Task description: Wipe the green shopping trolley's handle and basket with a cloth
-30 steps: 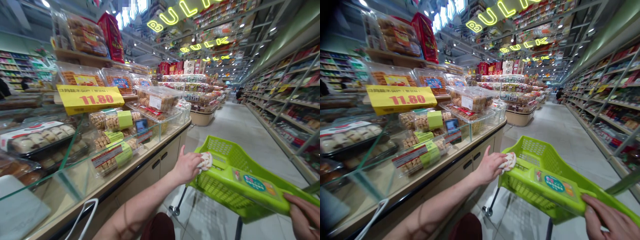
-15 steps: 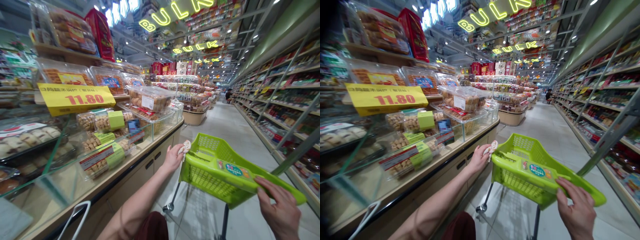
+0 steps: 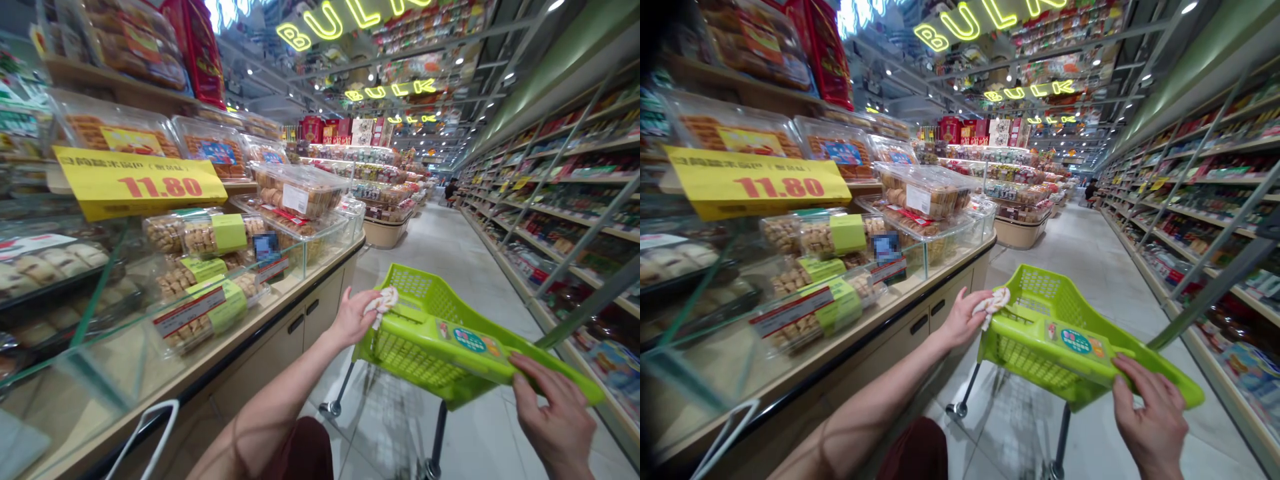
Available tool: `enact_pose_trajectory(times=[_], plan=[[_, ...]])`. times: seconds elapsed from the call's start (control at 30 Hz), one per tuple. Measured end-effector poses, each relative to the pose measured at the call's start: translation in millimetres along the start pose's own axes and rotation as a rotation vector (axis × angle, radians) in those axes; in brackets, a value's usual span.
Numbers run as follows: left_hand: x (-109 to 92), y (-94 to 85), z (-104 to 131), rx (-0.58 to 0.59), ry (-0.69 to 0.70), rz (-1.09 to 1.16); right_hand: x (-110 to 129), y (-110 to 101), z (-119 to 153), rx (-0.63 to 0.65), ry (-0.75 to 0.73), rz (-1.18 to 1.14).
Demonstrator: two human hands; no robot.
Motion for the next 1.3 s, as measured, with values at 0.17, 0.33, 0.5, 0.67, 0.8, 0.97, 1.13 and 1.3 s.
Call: enact_pose_trajectory(times=[0.17, 0.33, 0.5, 0.67, 0.8, 0.97, 1.13, 1.3], plan=[[13.5, 0.5, -1.8, -0.152, -0.158, 0.024, 7.9, 4.1, -1.0, 0.031, -0.018, -0.02], [-35.0, 29.1, 18.4, -0.05, 0.201, -0.155, 11.5, 6.0, 2.7, 0.01, -0.027, -0.014], [-44.7, 32.8, 22.3, -0.043, 0.247, -0.231, 15.1, 5.4, 8.2, 0.037, -0.007, 0.016], [-23.9, 13.3, 21.1, -0.167, 0.023, -0.261, 26.4, 6.4, 11.5, 0.047, -0.043, 0.018], [-36.9, 23.3, 26.9, -0.147, 0.068, -0.274, 31.0, 7.7, 14.0, -0.005, -0.005, 0.041], [-54.9, 37.9, 27.5, -0.085, 0.163, -0.245, 30.7, 5.4, 16.5, -0.024, 0.003, 0.054], [-34.5, 15.3, 26.4, -0.122, 0.092, -0.268, 31.4, 1.4, 16.9, 0.014, -0.034, 0.055], [-13.3, -7.6, 26.6, -0.233, -0.068, -0.294, 31.9, 3.1, 18.0, -0.009, -0.02, 0.062]])
Point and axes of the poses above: each hand's wrist, its own z-axis away from the middle knuckle, its own y-axis out of the palm, x = y × z, the point moved 5 cm from there along -z, towards the middle knuckle, and after that the axes turned 2 degrees about -x, right-handed, at the moved point
